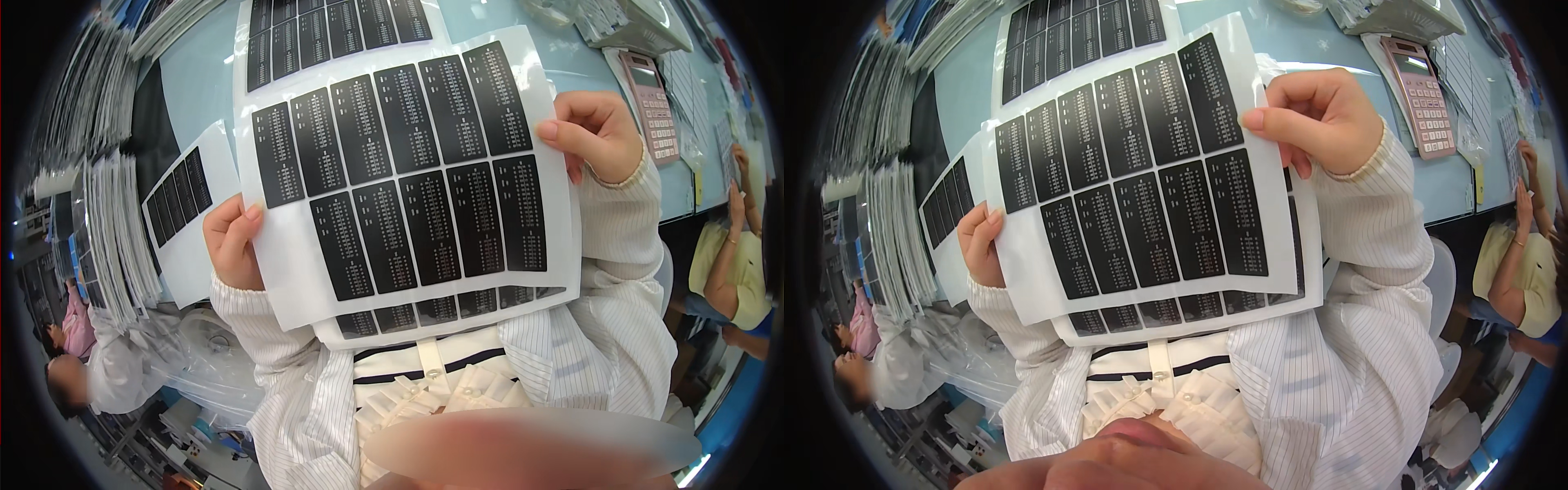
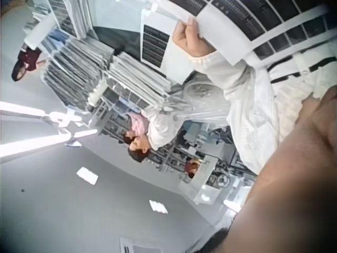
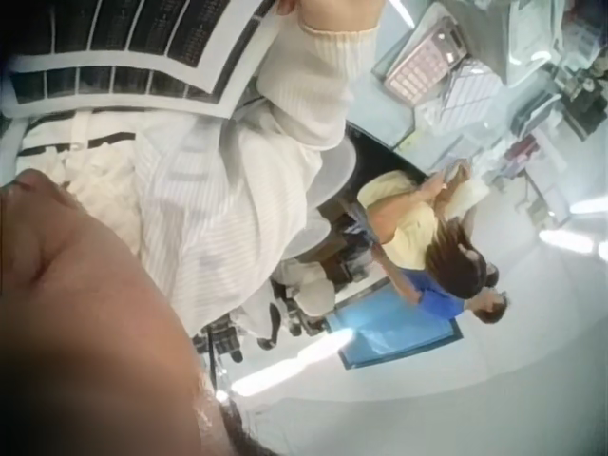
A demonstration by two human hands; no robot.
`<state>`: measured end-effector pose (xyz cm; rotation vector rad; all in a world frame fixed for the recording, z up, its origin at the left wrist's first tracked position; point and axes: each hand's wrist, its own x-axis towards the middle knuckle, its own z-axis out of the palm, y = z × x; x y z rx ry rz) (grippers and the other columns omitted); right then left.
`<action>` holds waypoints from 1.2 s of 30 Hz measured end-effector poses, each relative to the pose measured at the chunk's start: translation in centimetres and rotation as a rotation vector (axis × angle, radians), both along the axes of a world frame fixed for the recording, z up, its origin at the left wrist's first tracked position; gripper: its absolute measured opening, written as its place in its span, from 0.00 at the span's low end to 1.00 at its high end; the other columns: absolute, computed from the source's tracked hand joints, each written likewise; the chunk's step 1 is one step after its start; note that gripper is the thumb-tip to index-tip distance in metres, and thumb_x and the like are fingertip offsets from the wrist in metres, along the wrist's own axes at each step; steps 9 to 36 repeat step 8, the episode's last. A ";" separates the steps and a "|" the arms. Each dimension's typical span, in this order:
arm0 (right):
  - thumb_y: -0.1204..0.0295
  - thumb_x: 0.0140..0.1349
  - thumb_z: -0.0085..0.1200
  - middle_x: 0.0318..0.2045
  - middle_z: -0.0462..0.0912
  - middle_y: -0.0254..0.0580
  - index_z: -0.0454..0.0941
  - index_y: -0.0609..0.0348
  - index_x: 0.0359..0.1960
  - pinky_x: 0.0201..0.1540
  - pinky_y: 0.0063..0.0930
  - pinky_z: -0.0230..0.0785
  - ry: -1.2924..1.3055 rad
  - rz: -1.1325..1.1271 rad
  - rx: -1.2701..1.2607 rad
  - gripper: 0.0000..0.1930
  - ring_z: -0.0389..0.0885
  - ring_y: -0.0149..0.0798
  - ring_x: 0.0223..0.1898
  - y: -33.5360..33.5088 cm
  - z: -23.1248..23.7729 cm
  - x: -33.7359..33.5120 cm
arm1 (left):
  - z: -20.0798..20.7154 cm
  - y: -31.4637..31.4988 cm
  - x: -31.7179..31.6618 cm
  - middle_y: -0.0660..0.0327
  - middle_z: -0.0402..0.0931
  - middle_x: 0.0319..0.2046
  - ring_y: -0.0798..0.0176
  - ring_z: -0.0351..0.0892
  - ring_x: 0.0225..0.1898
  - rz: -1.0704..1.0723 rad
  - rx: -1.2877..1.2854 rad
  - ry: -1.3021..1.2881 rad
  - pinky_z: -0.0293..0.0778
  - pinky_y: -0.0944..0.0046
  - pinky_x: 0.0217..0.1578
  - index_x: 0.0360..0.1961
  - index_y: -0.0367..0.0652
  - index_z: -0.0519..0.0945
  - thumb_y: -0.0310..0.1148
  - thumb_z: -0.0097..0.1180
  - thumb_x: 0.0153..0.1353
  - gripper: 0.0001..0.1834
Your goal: Inspecting and handling solar cell sheets at a manufacturing workstation.
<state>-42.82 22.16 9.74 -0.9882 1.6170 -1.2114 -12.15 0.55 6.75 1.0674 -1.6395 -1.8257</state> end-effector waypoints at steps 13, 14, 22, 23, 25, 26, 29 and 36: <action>0.65 0.55 0.55 0.12 0.74 0.36 0.74 0.63 0.21 0.09 0.11 0.54 0.135 0.015 0.022 0.13 0.65 0.22 0.07 0.3 -0.3 -0.7 | 7.3 -2.6 1.4 0.65 0.68 0.23 0.73 0.64 0.26 -0.465 -0.660 -0.317 0.55 0.77 0.26 0.25 0.37 0.72 0.38 0.52 0.54 0.13; 0.65 0.55 0.55 0.12 0.74 0.36 0.74 0.63 0.21 0.09 0.11 0.54 0.135 0.015 0.022 0.13 0.65 0.22 0.07 0.3 -0.3 -0.7 | 7.3 -2.6 1.4 0.65 0.68 0.23 0.73 0.64 0.26 -0.465 -0.660 -0.317 0.55 0.77 0.26 0.25 0.37 0.72 0.38 0.52 0.54 0.13; 0.65 0.55 0.55 0.12 0.74 0.36 0.74 0.63 0.21 0.09 0.11 0.54 0.135 0.015 0.022 0.13 0.65 0.22 0.07 0.3 -0.3 -0.7 | 7.3 -2.6 1.4 0.65 0.68 0.23 0.73 0.64 0.26 -0.465 -0.660 -0.317 0.55 0.77 0.26 0.25 0.37 0.72 0.38 0.52 0.54 0.13; 0.65 0.55 0.55 0.12 0.74 0.36 0.74 0.63 0.21 0.09 0.11 0.54 0.135 0.015 0.022 0.13 0.65 0.22 0.07 0.3 -0.3 -0.7 | 7.3 -2.6 1.4 0.65 0.68 0.23 0.73 0.64 0.26 -0.465 -0.660 -0.317 0.55 0.77 0.26 0.25 0.37 0.72 0.38 0.52 0.54 0.13; 0.65 0.55 0.55 0.12 0.74 0.36 0.74 0.63 0.21 0.09 0.11 0.54 0.135 0.015 0.022 0.13 0.65 0.22 0.07 0.3 -0.3 -0.7 | 7.3 -2.6 1.4 0.65 0.68 0.23 0.73 0.64 0.26 -0.465 -0.660 -0.317 0.55 0.77 0.26 0.25 0.37 0.72 0.38 0.52 0.54 0.13; 0.65 0.55 0.55 0.12 0.74 0.36 0.74 0.63 0.21 0.09 0.11 0.54 0.135 0.015 0.022 0.13 0.65 0.22 0.07 0.3 -0.3 -0.7 | 7.3 -2.6 1.4 0.65 0.68 0.23 0.73 0.64 0.26 -0.465 -0.660 -0.317 0.55 0.77 0.26 0.25 0.37 0.72 0.38 0.52 0.54 0.13; 0.65 0.55 0.55 0.12 0.74 0.36 0.74 0.63 0.21 0.09 0.11 0.54 0.135 0.015 0.022 0.13 0.65 0.22 0.07 0.3 -0.3 -0.7 | 7.3 -2.6 1.4 0.65 0.68 0.23 0.73 0.64 0.26 -0.465 -0.660 -0.317 0.55 0.77 0.26 0.25 0.37 0.72 0.38 0.52 0.54 0.13; 0.65 0.55 0.55 0.12 0.74 0.36 0.74 0.63 0.21 0.09 0.11 0.54 0.135 0.015 0.022 0.13 0.65 0.22 0.07 0.3 -0.3 -0.7 | 7.3 -2.6 1.4 0.65 0.68 0.23 0.73 0.64 0.26 -0.465 -0.660 -0.317 0.55 0.77 0.26 0.25 0.37 0.72 0.38 0.52 0.54 0.13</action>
